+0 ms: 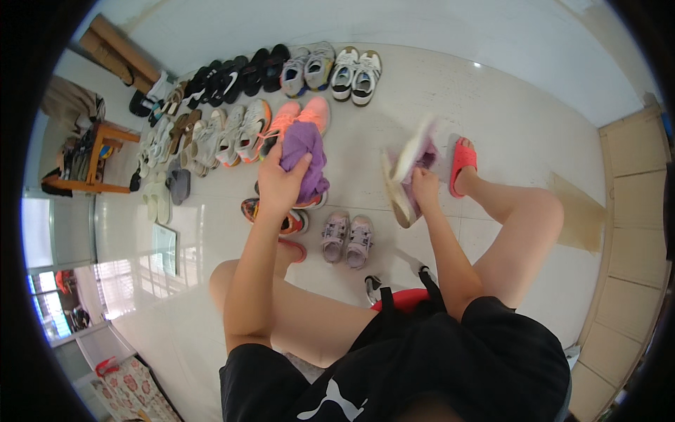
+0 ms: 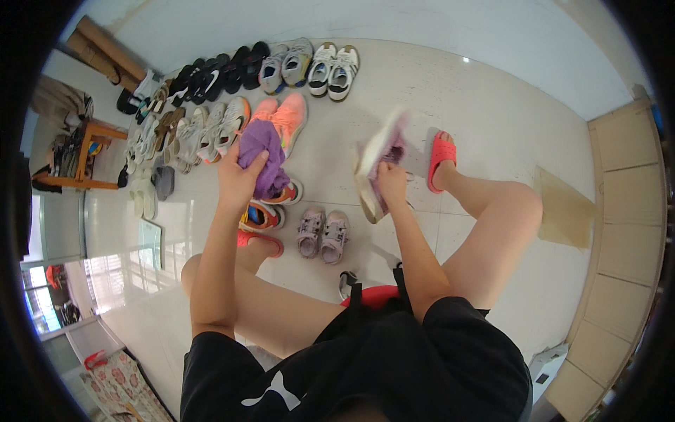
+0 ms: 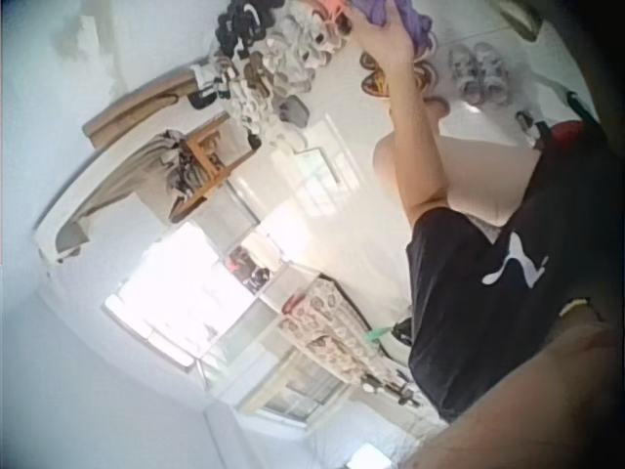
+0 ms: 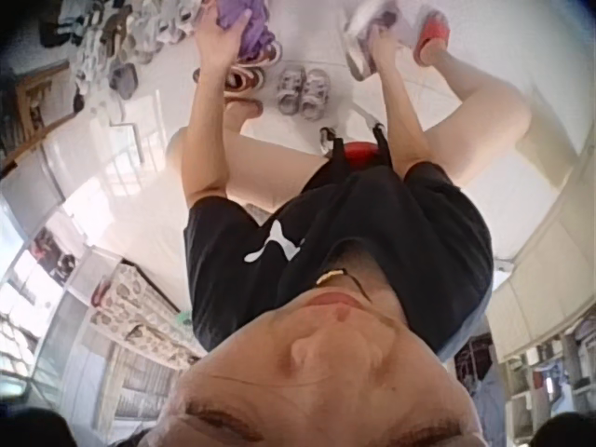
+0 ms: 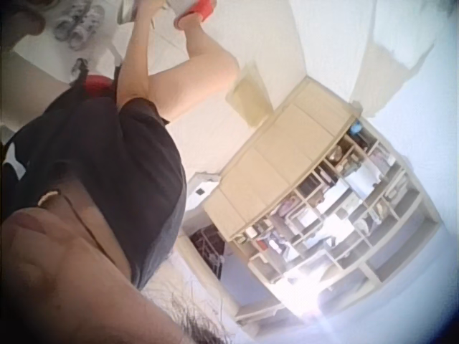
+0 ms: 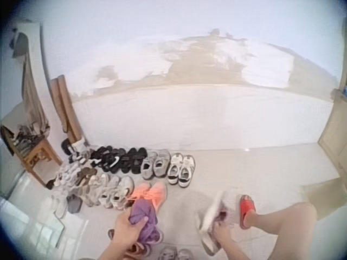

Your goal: The person holds a metal basin containing soil, places it on the floor, and uses a purple cloth to wipe spilled soil from the tiled floor near a row of shoes.

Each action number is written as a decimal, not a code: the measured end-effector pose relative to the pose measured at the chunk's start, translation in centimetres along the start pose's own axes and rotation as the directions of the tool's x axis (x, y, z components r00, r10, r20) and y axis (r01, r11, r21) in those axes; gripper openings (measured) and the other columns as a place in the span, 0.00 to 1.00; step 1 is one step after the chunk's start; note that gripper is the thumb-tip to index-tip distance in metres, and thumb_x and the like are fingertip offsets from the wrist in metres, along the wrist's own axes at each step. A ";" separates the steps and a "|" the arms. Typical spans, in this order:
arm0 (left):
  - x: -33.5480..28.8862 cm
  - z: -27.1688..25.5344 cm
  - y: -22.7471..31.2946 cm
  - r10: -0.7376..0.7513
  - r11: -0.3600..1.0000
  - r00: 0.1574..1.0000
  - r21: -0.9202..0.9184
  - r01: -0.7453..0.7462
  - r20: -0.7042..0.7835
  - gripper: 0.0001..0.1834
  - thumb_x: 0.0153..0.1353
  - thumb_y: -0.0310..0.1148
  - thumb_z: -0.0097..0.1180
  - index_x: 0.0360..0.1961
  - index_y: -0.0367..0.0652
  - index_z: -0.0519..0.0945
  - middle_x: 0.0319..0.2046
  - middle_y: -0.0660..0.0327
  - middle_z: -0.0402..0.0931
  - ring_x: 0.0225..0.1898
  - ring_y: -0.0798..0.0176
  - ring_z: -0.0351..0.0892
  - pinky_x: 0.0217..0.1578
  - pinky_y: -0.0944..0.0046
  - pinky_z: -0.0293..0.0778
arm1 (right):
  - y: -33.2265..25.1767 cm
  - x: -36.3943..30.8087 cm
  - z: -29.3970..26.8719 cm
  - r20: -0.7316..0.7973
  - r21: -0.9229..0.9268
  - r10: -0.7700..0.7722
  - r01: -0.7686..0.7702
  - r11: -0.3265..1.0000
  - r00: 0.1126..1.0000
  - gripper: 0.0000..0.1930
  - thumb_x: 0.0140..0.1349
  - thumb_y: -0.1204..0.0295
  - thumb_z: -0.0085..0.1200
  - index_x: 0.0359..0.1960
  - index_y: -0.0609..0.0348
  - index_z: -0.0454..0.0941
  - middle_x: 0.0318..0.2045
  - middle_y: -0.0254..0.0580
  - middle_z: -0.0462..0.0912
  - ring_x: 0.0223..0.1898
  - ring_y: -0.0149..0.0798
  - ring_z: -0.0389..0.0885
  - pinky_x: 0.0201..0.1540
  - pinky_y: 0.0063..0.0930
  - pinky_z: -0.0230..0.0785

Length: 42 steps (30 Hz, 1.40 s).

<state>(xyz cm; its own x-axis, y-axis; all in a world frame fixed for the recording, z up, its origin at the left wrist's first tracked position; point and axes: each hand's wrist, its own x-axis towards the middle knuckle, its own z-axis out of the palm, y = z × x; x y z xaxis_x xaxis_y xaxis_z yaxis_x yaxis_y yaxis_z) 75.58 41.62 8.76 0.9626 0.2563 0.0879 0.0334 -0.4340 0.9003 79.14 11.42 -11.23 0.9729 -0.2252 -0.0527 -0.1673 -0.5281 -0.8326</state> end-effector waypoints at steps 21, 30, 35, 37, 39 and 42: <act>-0.2 -8.2 -1.8 -0.194 0.920 0.956 -0.380 0.099 -0.221 0.16 0.59 0.29 0.64 0.46 0.34 0.79 0.38 0.60 0.81 0.36 0.69 0.78 0.41 0.66 0.76 | -13.3 -14.8 24.2 0.713 -0.150 -0.532 0.841 0.520 0.456 0.12 0.63 0.68 0.48 0.44 0.46 0.82 0.46 0.39 0.79 0.50 0.41 0.76 0.53 0.46 0.64; -3.3 -4.5 0.4 -0.370 0.639 0.811 -0.510 0.576 0.453 0.29 0.72 0.48 0.46 0.67 0.44 0.63 0.60 0.61 0.70 0.59 0.61 0.71 0.53 0.52 0.75 | -20.0 -9.3 4.6 0.773 0.634 -0.077 -0.763 0.127 0.630 0.22 0.71 0.55 0.48 0.52 0.61 0.77 0.44 0.35 0.83 0.44 0.35 0.80 0.48 0.34 0.72; -5.1 -1.4 1.6 -0.327 0.674 0.776 -0.443 0.592 0.540 0.23 0.73 0.43 0.44 0.64 0.45 0.66 0.54 0.61 0.74 0.52 0.62 0.77 0.48 0.54 0.79 | -15.5 -6.4 -1.6 0.565 0.684 -0.161 -0.350 0.640 0.809 0.18 0.66 0.67 0.57 0.52 0.65 0.76 0.44 0.39 0.82 0.42 0.30 0.81 0.44 0.25 0.76; -5.2 -1.8 0.3 -0.258 0.691 0.786 -0.462 0.556 0.561 0.21 0.73 0.41 0.44 0.63 0.45 0.67 0.54 0.62 0.75 0.51 0.62 0.78 0.46 0.55 0.81 | -15.3 -6.2 -4.2 0.488 0.763 -0.111 -0.360 0.537 0.866 0.17 0.67 0.66 0.56 0.52 0.65 0.76 0.44 0.40 0.82 0.42 0.31 0.81 0.45 0.27 0.77; -5.2 -1.6 0.1 -0.207 0.689 0.807 -0.504 0.521 0.553 0.20 0.69 0.33 0.51 0.60 0.41 0.70 0.51 0.59 0.76 0.48 0.63 0.79 0.41 0.58 0.83 | -15.0 -5.7 -7.8 0.437 0.797 -0.035 -0.369 0.478 0.899 0.16 0.68 0.67 0.54 0.53 0.65 0.75 0.44 0.41 0.83 0.42 0.32 0.82 0.45 0.28 0.77; -6.1 -1.5 -0.2 -0.204 0.731 0.837 -0.490 0.475 0.507 0.19 0.65 0.29 0.55 0.57 0.39 0.72 0.48 0.58 0.77 0.45 0.64 0.81 0.39 0.62 0.83 | -13.5 -5.7 -10.9 0.380 0.820 0.044 -0.359 0.446 0.924 0.16 0.68 0.67 0.54 0.52 0.65 0.75 0.43 0.40 0.83 0.40 0.33 0.82 0.43 0.27 0.77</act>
<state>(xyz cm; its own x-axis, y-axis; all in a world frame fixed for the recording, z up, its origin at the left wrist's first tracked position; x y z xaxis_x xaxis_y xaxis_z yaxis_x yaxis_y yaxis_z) 69.33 41.41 8.66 0.9355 -0.1351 -0.3265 0.3500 0.2283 0.9085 74.09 10.88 6.32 0.9522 0.0805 -0.2948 -0.2927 0.5171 -0.8043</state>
